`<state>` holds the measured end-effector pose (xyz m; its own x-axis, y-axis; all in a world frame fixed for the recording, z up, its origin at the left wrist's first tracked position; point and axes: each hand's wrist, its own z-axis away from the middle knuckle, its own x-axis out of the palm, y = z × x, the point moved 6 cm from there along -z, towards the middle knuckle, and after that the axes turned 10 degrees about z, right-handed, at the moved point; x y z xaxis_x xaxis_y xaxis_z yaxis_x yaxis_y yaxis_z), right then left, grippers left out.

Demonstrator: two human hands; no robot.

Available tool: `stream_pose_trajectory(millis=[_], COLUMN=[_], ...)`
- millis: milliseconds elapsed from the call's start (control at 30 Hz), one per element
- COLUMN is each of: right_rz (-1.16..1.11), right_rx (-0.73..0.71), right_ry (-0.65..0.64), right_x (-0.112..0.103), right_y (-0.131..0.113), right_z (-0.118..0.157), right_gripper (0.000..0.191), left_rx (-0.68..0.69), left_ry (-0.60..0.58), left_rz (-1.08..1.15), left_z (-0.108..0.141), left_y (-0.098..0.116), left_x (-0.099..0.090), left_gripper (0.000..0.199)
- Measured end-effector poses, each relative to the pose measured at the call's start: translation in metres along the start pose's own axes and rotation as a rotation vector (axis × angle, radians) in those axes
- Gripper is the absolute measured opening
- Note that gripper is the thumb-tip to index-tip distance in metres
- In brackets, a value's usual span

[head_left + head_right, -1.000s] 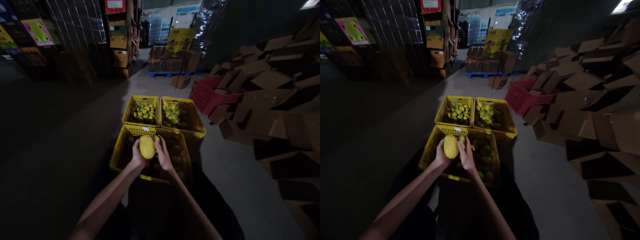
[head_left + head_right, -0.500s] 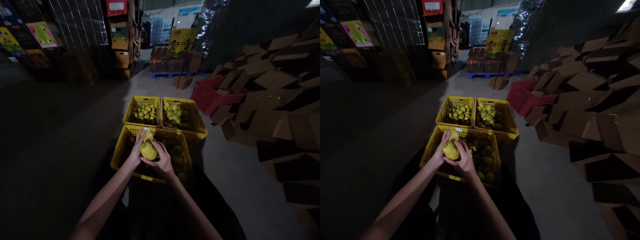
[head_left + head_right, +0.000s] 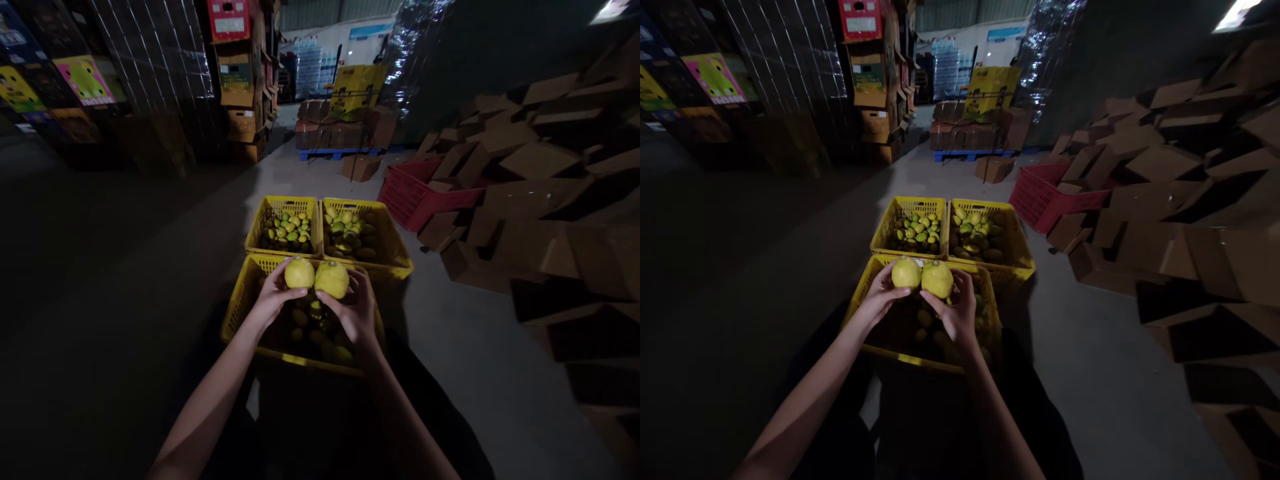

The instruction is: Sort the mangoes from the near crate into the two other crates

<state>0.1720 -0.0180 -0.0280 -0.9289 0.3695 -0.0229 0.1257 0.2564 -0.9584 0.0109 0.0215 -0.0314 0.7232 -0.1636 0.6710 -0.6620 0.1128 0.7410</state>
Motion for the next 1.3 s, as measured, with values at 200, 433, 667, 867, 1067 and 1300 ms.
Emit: stream_pose_trajectory(millis=[200,433,667,867,1067,1300], right_rz=[-0.128,-0.19,-0.25,-0.397,-0.38,-0.388], right_rx=[0.049,0.086,0.317,0.501,0.58,0.582], right_ry=[-0.1,-0.112,-0.125,-0.248,-0.395,-0.417], right_x=[-0.003,-0.009,-0.01,0.008,0.02,0.025], right_y=[-0.005,0.001,0.008,0.025,0.031,0.029], right_z=[-0.005,-0.007,-0.006,-0.002,0.003,0.009], right_gripper=[0.051,0.056,0.037,0.045,0.052,0.048], left_rx=[0.053,-0.001,-0.14,-0.339,-0.417,-0.459], left_ry=[-0.076,0.002,-0.064,-0.025,0.041,0.09], left_rz=[-0.047,-0.122,-0.047,-0.006,-0.079,-0.053], left_z=[-0.003,0.0,0.006,0.006,0.003,0.004], left_y=[0.004,0.01,0.015,0.0,-0.014,-0.024], left_x=[-0.001,-0.006,-0.006,-0.012,-0.014,-0.014], left_gripper=[0.052,0.056,0.049,0.047,0.041,0.042])
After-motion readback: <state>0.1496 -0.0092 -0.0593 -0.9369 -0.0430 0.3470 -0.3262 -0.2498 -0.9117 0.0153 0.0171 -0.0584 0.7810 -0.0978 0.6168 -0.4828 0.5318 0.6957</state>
